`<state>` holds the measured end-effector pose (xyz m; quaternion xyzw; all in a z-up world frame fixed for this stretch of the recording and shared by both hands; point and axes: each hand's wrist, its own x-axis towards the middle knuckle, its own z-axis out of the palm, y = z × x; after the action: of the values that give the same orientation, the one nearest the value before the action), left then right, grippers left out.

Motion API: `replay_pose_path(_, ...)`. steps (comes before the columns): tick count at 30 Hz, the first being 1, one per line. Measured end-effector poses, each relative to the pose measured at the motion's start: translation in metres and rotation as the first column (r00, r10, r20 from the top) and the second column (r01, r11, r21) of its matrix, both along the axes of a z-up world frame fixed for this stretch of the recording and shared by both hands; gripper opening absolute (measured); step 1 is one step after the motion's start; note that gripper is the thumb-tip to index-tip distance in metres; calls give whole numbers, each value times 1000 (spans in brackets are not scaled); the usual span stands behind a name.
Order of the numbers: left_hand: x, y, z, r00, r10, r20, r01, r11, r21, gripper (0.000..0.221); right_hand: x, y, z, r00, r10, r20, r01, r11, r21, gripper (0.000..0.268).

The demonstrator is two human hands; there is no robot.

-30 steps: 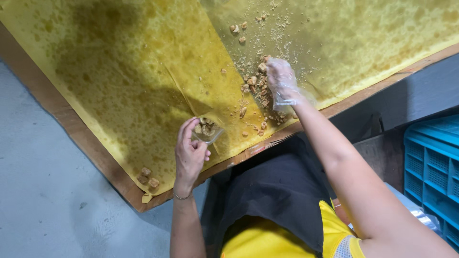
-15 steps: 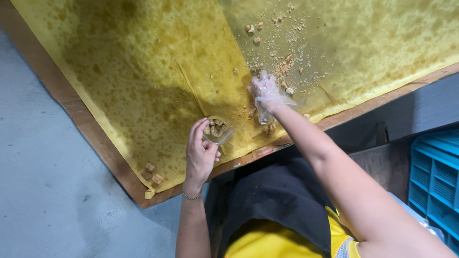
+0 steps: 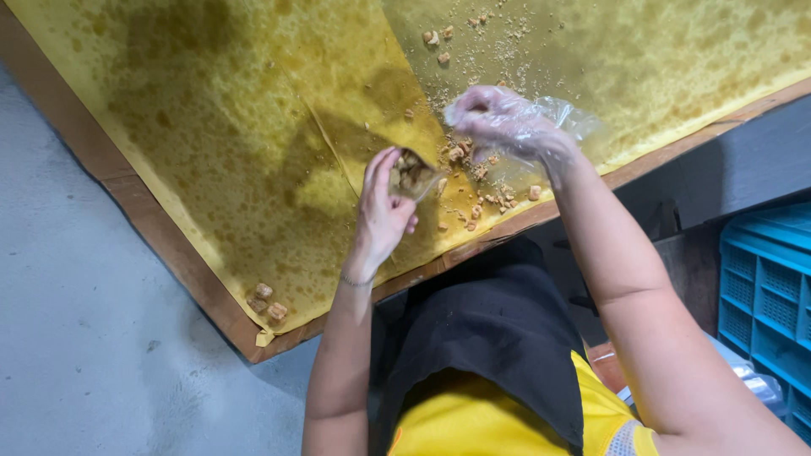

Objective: The person scoops small fried snacks from a large yellow tray into clear plastic bags, weighs each bag on a digital scale, and places the filled bags into a blue crate. The person also spreads the snacks on the tray to maintain an even layer.

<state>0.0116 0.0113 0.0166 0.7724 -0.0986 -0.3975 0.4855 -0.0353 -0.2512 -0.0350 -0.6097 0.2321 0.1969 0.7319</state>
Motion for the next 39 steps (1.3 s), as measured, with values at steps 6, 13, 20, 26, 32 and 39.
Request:
replay_pose_path(6, -6, -25, -13, 997, 45, 65, -39, 995, -89, 79, 4, 38, 105, 865, 464, 190, -274, 755, -596, 35)
replay_pose_path(13, -16, 0, 5, 979, 173, 111, -163, 982, -94, 63, -20, -5, 0, 993, 9, 118, 13, 982, -186, 32)
replay_pose_path(20, -7, 29, 33, 971, 157, 178, -151, 988, -44, 58, -58, 58, -220, 823, 548, -147, -422, 417, -805, 62)
replay_pose_path(26, -12, 54, 37, 963, 231, 135, -228, 973, -37, 59, -61, 81, -215, 924, 348, -162, -373, 712, -596, 35)
replay_pose_path(32, -16, 57, 43, 967, 233, 108, -230, 972, -39, 60, -72, 141, -223, 703, 665, -253, -415, 94, -905, 55)
replay_pose_path(39, -29, 73, 79, 980, 178, 85, -182, 982, 43, 62, -127, 10, -206, 939, -11, -343, -210, 772, -600, 24)
